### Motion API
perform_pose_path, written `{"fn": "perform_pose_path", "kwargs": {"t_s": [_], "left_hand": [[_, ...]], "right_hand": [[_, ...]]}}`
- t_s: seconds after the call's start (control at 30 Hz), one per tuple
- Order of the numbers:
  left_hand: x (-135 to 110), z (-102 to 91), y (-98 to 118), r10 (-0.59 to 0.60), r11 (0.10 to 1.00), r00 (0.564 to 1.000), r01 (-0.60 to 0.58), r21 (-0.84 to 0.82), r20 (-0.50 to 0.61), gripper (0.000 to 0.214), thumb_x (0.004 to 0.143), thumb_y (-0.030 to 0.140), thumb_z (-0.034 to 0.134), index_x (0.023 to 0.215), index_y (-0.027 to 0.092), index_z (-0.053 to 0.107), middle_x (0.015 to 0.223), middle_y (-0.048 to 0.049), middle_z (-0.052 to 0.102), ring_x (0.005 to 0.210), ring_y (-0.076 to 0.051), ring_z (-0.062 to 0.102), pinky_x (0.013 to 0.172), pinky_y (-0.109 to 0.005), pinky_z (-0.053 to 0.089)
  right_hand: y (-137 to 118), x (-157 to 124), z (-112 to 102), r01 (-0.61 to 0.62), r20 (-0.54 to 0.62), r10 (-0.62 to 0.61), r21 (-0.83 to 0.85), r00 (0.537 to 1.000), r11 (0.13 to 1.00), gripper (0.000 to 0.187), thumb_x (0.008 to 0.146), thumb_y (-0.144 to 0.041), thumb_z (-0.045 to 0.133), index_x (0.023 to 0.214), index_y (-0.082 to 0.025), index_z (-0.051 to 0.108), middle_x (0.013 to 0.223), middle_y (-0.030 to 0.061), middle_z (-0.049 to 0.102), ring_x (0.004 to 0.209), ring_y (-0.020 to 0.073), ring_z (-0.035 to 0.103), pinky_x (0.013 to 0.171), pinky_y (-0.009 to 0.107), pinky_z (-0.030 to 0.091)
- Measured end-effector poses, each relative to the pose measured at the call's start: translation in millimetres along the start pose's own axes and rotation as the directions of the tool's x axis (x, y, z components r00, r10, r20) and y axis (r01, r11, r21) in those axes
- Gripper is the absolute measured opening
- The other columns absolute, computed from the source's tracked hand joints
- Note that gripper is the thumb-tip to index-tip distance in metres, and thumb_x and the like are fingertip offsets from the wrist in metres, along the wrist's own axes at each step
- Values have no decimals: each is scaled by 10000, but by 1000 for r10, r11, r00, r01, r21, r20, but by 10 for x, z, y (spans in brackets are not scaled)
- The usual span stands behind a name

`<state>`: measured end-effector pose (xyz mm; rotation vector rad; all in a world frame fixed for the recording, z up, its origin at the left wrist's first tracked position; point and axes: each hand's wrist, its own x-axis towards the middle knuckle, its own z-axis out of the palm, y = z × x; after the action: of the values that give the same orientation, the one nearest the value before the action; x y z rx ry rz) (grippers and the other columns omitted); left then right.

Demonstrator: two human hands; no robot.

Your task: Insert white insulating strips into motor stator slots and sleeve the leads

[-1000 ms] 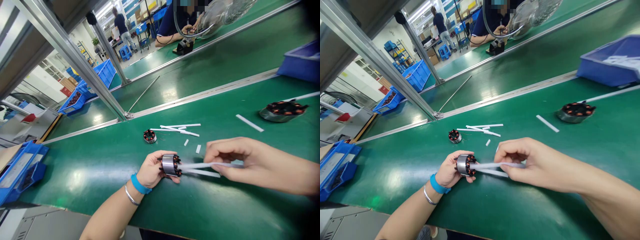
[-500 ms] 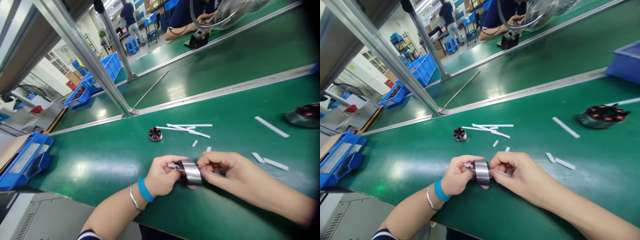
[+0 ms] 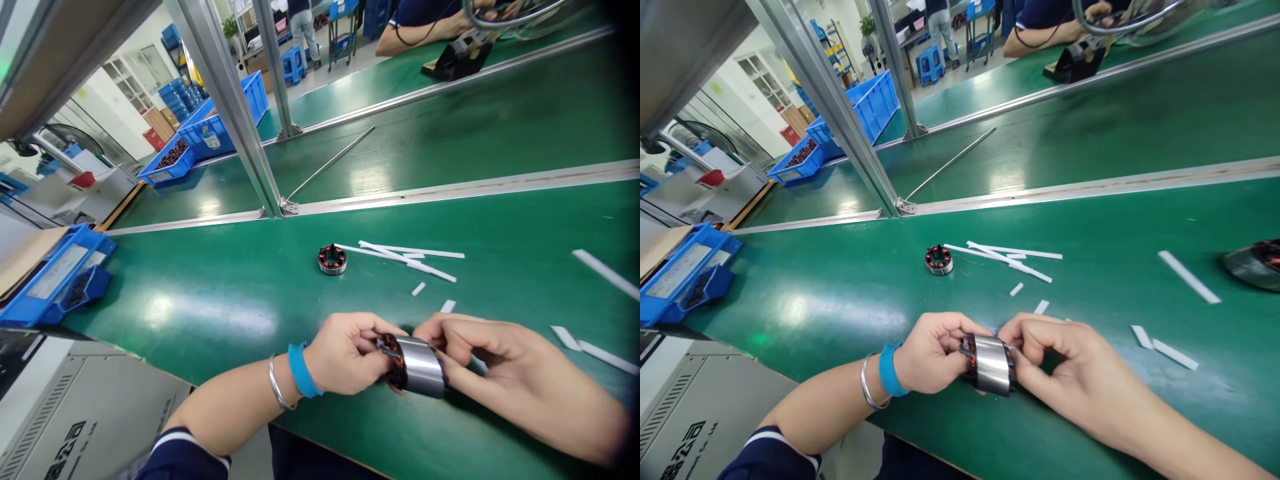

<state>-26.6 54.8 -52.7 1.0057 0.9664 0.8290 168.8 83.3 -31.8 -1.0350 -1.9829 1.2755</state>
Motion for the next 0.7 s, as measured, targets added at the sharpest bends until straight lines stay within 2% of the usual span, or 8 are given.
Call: {"fn": "perform_pose_path", "kwargs": {"t_s": [0.1,0.2,0.3,0.37,0.43,0.5,0.6,0.7], "left_hand": [[21,-27,1,-13,997,999,16,-72,45,357,620,120,686,977,113,669,797,-65,713,610,-165,687,562,-268,560],[41,-64,61,4,997,997,2,-73,78,316,651,133,704,966,118,673,865,-95,738,758,-206,715,721,-338,572],[31,-90,178,100,983,991,-113,143,92,202,694,159,709,895,146,721,1112,-158,730,1053,-284,671,951,-449,495],[14,-99,246,180,928,979,-201,314,96,126,724,196,725,845,171,747,1332,-158,631,1272,-329,539,1104,-514,351],[4,-104,267,214,905,969,-243,349,120,110,743,260,743,810,174,754,1360,-154,612,1355,-344,456,1155,-524,276],[12,-106,231,164,962,979,-186,202,118,204,726,332,776,813,151,740,1163,-170,716,1226,-346,581,1068,-510,410],[53,-98,135,21,992,998,-13,-122,66,362,643,345,853,887,130,692,830,-98,740,842,-285,727,723,-405,595],[98,-88,84,-21,950,997,41,-311,69,416,594,255,878,933,145,664,766,-52,715,720,-254,732,518,-306,591]], "right_hand": [[36,66,-165,-69,36,67,56,997,996,388,805,-539,648,584,-230,564,771,53,728,657,202,676,585,315,546],[173,311,-372,-37,-152,13,-156,988,987,306,785,-549,635,774,-246,672,832,78,719,747,249,680,670,383,561],[332,691,-462,-62,-280,-93,-500,956,864,194,764,-408,607,759,-224,667,875,100,685,715,245,650,681,410,532],[391,911,-450,-99,-272,-76,-576,959,812,114,723,-303,604,675,-213,655,855,93,680,672,228,638,654,390,522],[392,1014,-431,-112,-273,-60,-574,960,811,101,686,-225,593,590,-212,618,805,77,683,668,225,640,652,374,522],[346,959,-450,-120,-306,-69,-557,950,822,89,667,-185,589,583,-215,598,817,73,702,733,240,660,709,382,532],[244,628,-564,-107,-321,-40,-425,946,899,87,727,-280,630,655,-234,615,789,68,715,727,236,669,706,381,550],[162,219,-666,-29,-141,17,-82,990,996,247,781,-504,660,728,-263,664,673,45,680,592,201,639,542,318,532]]}}
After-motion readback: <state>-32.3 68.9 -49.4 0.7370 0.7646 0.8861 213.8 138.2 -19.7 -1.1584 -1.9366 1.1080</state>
